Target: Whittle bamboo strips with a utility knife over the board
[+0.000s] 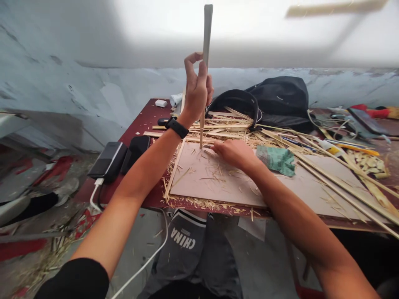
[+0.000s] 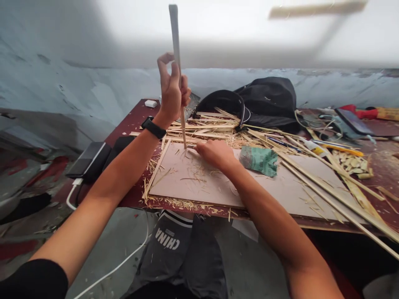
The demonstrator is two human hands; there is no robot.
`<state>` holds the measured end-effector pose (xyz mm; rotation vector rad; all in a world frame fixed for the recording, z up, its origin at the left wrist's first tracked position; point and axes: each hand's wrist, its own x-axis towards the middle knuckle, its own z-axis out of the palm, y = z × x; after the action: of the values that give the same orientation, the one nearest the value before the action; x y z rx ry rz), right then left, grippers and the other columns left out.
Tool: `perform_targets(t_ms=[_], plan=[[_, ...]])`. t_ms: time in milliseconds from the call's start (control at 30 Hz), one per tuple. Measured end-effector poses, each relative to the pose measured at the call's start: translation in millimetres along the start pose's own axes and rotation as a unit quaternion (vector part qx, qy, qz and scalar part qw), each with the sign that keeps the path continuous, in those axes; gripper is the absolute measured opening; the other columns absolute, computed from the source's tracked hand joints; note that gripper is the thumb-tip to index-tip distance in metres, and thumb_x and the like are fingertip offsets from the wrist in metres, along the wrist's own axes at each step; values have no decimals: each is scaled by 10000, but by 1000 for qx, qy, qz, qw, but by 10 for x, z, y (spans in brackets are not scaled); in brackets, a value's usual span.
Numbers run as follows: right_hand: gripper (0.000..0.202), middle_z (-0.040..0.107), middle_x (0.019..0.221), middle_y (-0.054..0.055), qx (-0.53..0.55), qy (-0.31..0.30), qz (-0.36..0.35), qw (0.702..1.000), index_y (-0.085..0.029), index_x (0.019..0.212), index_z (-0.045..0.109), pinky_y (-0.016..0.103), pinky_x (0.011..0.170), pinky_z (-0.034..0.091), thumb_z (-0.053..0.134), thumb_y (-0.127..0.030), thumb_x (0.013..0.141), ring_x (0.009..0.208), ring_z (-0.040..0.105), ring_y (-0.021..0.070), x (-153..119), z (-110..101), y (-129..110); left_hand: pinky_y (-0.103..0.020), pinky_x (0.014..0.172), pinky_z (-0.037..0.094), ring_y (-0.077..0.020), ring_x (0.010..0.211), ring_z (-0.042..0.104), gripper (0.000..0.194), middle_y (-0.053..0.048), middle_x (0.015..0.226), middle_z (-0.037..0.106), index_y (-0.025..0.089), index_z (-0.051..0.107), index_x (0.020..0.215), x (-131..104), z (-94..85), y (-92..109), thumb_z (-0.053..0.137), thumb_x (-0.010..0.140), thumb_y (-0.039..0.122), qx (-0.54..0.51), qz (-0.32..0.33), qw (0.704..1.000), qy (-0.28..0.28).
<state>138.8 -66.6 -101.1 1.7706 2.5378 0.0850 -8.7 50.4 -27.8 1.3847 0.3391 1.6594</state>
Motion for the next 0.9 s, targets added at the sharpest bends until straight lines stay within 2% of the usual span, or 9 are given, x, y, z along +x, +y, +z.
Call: perform_targets(t_ms=[67, 200, 267, 400, 533, 700, 800, 900], plan=[[546, 768, 892, 128, 21, 49, -26, 998, -220, 1047, 728, 363, 660, 316, 295, -541, 1134, 729, 632, 236, 8, -47, 116, -317, 415, 127, -144, 432, 168, 376, 74, 557, 311, 415, 537, 1081, 23, -19, -37, 646, 968, 756, -12, 16, 1000, 6], [567, 704, 837, 93, 91, 178, -30, 979, -212, 960, 664, 350, 708, 336, 209, -496, 1144, 723, 560, 196, 26, -75, 292, -296, 403, 177, -135, 402, 234, 384, 81, 540, 302, 393, 576, 1130, 18, -23, -21, 651, 982, 739, -18, 18, 1000, 5], [571, 683, 821, 79, 103, 198, -30, 974, -216, 920, 644, 344, 709, 332, 202, -499, 1145, 713, 540, 186, 53, -48, 319, -289, 394, 180, -132, 387, 244, 357, 82, 545, 305, 395, 583, 1147, -6, -2, 19, 648, 998, 712, -20, 4, 1000, 0], [570, 719, 866, 80, 63, 150, -76, 984, -215, 916, 656, 350, 692, 295, 225, -501, 1155, 742, 571, 188, 172, -26, 246, -287, 387, 168, -127, 382, 252, 389, 77, 527, 296, 404, 613, 1164, -42, 64, 69, 653, 972, 739, -26, -4, 1000, 16], [553, 773, 975, 89, -4, 84, -103, 991, -232, 1027, 703, 359, 654, 245, 271, -553, 1156, 759, 616, 197, 317, -71, 75, -307, 407, 192, -145, 407, 282, 452, 69, 516, 283, 405, 624, 1154, -46, 100, 79, 665, 926, 793, -28, -21, 999, 29], [508, 783, 910, 132, -37, 3, -67, 997, -247, 1163, 748, 366, 640, 273, 349, -562, 1142, 720, 645, 225, 387, -38, -92, -305, 445, 191, -152, 439, 231, 280, 65, 555, 263, 393, 600, 1167, -85, 123, 129, 587, 1056, 650, -21, -35, 999, 9], [526, 785, 908, 149, -33, -17, -56, 998, -246, 1214, 759, 371, 622, 280, 339, -555, 1140, 730, 670, 250, 398, -22, -121, -301, 446, 192, -148, 445, 211, 200, 59, 581, 242, 375, 615, 1121, -86, 116, 145, 604, 1078, 570, -47, -25, 999, 7], [547, 783, 898, 150, -38, -28, -63, 997, -251, 1196, 768, 377, 606, 274, 323, -563, 1138, 723, 679, 263, 407, -19, -122, -285, 428, 178, -128, 438, 221, 169, 50, 595, 264, 357, 652, 1114, -17, 21, 136, 641, 1073, 520, -54, -19, 998, 31]])
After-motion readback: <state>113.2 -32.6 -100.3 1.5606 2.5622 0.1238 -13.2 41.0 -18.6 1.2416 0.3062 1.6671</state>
